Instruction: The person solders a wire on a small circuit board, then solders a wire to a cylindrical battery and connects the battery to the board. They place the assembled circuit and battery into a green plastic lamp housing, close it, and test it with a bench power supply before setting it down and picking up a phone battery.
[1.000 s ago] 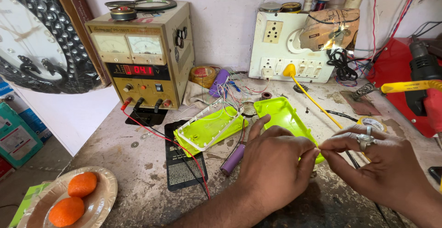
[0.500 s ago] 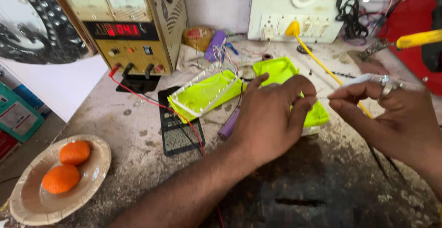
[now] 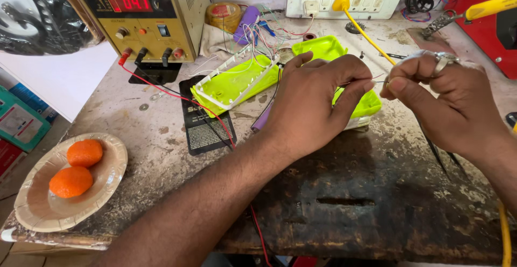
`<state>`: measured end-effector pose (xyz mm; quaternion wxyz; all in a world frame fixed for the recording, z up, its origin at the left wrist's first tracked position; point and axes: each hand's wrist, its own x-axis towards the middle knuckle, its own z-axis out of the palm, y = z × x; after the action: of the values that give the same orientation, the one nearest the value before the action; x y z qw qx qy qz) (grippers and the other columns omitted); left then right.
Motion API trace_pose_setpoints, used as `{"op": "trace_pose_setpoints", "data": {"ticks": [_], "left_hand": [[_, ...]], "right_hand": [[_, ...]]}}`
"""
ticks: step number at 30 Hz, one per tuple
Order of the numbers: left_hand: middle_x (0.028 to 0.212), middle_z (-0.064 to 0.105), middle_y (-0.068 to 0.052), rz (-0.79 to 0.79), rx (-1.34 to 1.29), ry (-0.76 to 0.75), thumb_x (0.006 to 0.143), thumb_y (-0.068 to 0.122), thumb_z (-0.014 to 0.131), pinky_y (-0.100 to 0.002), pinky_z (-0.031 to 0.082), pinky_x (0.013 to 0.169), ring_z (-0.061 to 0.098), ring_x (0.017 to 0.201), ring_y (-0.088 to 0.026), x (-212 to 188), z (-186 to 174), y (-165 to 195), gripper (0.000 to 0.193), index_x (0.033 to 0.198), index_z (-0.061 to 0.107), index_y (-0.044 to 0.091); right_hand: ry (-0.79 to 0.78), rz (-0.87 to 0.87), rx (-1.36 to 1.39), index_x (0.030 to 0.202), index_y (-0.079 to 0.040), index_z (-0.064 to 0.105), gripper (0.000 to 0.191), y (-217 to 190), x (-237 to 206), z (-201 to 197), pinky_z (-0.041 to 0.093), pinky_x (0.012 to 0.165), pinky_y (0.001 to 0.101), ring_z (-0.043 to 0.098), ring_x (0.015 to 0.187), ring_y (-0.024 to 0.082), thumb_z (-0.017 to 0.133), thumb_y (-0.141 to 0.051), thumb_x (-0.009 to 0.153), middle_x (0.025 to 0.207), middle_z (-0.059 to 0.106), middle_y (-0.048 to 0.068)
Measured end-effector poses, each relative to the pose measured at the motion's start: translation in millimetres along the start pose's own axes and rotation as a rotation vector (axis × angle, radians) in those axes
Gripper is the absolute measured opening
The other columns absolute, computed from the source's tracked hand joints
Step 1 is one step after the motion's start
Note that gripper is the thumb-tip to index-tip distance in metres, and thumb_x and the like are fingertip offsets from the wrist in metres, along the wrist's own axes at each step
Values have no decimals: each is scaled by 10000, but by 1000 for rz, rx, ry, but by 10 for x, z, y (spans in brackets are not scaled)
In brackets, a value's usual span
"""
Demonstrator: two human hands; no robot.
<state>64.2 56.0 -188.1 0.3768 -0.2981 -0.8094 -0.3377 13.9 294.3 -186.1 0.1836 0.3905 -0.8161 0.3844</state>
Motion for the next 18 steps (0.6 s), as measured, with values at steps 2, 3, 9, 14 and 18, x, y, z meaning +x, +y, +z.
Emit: {"op": "trace_pose_setpoints", "data": {"ticks": [2,3,9,14,18], "left_hand": [[916,736,37,15,22,5,994,219,661,-562,416,1089,729,946,-205,-17,-9,12,75,1059,665,182],[926,742,40,12,3,2,992,211,664,-554,423,1085,737,943,-193,-24,-16,20,70,1054,669,177],[957,758,32,41,-95,50,977,192,685,-493,481,1005,746,920,-188,-32,-46,85,51,1006,705,155],[937,753,25,47,-150,20,987,229,713,-425,539,901,740,913,-205,-38,-38,92,75,975,722,156],[917,760,27,107,6,6,968,231,729,-518,433,1055,729,955,-206,-103,-28,71,76,993,733,159]], "right_hand": [[-8,-11,112,1064,35,675,191,-11,-16,18,546,837,298,665,935,111,575,-126,1083,991,691,69],[-10,-16,178,1072,37,666,195,-18,-22,22,548,852,297,666,949,109,566,-127,1101,1001,683,68],[76,-81,252,1098,38,680,119,-115,-67,43,582,851,253,701,971,96,671,-60,1030,1065,720,82],[98,-29,178,1110,41,731,130,-162,-121,44,590,835,234,707,937,81,743,-46,1014,1045,753,88],[94,-42,109,1054,33,739,110,-130,-162,37,573,853,245,680,895,62,772,-69,1029,992,749,64]]}}
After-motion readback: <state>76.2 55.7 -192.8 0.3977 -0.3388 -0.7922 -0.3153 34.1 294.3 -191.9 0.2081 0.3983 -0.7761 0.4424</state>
